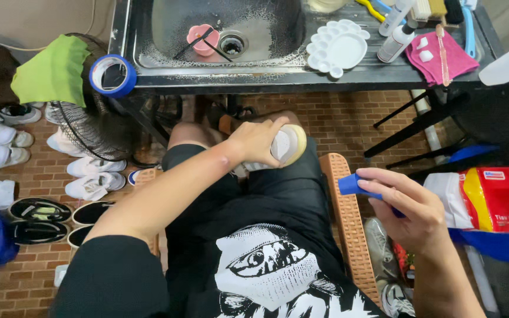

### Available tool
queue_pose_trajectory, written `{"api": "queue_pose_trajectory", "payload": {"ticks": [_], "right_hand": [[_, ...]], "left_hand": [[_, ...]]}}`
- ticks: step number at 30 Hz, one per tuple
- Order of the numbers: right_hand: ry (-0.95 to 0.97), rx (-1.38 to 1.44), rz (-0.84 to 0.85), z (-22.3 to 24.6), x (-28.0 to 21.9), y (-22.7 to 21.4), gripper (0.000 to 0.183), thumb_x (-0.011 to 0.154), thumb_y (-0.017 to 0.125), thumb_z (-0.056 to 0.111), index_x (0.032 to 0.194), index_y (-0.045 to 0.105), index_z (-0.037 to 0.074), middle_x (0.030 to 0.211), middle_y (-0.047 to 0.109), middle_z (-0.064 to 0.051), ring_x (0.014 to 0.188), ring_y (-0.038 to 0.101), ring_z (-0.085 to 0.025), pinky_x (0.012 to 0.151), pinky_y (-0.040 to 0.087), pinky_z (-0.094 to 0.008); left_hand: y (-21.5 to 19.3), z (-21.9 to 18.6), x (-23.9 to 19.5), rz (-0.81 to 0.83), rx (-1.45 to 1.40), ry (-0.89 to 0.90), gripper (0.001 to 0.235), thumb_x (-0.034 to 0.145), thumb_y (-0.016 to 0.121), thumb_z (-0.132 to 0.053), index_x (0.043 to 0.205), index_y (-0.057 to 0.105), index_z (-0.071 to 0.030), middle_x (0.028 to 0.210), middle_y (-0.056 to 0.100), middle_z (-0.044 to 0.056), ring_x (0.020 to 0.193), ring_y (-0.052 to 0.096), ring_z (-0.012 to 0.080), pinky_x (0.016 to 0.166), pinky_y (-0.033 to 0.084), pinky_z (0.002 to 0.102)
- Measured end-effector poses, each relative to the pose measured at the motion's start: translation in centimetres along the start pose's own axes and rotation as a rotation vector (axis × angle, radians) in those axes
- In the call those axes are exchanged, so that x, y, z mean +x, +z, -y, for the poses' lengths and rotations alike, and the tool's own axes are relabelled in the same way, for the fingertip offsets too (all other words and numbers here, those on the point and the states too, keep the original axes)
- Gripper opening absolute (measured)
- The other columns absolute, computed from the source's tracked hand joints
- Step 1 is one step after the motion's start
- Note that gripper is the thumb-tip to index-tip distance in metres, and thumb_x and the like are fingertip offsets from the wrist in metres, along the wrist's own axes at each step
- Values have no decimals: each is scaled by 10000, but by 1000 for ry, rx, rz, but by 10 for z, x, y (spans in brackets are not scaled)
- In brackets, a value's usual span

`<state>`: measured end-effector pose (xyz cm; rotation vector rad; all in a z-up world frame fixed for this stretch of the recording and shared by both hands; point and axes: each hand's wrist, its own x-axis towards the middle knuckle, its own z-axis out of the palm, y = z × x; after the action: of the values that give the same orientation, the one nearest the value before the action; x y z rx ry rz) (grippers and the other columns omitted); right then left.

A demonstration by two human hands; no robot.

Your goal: The person applies blue tape to the sole of a white sneaker. They tear a piece of tape, smooth it onto the sole, and press it down firmly. The person repeats this process, adding another strip of tape to the same area.

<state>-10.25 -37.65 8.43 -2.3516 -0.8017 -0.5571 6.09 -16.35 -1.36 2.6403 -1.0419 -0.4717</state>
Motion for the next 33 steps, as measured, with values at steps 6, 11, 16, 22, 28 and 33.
{"api": "queue_pose_trajectory", "payload": {"ticks": [6, 11, 16, 22, 28, 33], "right_hand": [[-19, 46, 8, 3, 15, 0, 185, 813, 440, -17, 960, 553, -12, 1047, 552, -229, 895, 585, -285, 758, 481, -305], [-64, 112, -8, -3, 23, 6, 199, 860, 362, 91, 929, 509, -24, 1053, 515, -315, 782, 556, -289, 670, 477, -307], [-4, 105, 94, -5, 25, 28, 120, 797, 492, -53, 901, 552, -55, 784, 619, -120, 672, 592, -189, 651, 472, -255], [32, 296, -19, -10, 40, 50, 124, 755, 515, -52, 825, 615, -38, 732, 620, -129, 521, 577, -209, 405, 461, -265], [114, 402, 35, -42, 46, 74, 114, 738, 554, 15, 823, 625, -10, 776, 616, -151, 615, 584, -254, 543, 466, -323], [141, 449, 74, -61, 53, 94, 139, 759, 544, 86, 836, 634, 12, 771, 615, -132, 589, 563, -221, 531, 457, -304]], "left_hand": [[-43, -36, -56, -451, -469, -496, 858, 532, 664, -542, 1220, 233, -264, 1128, 474, 34, 950, 519, 307, 714, 423, 446], [-14, -56, -81, -574, -910, -624, 887, 550, 545, -533, 1273, 189, -164, 1244, 438, 49, 1106, 457, 246, 833, 381, 375], [23, -60, -61, -221, -927, -651, 878, 596, 426, -613, 1236, 184, -63, 1180, 452, 197, 1059, 450, 355, 812, 375, 397], [-3, -48, -48, 9, -843, -522, 1063, 611, 312, -745, 1313, 139, 35, 1260, 378, 235, 1196, 364, 310, 982, 257, 415], [-5, -29, -36, 194, -774, -504, 969, 653, 295, -722, 1317, 216, -21, 1290, 364, 204, 1218, 334, 304, 1003, 224, 402], [12, -14, -31, -104, -771, -431, 841, 695, 443, -578, 1323, 223, -63, 1280, 334, 186, 1184, 336, 357, 944, 283, 454]]}}
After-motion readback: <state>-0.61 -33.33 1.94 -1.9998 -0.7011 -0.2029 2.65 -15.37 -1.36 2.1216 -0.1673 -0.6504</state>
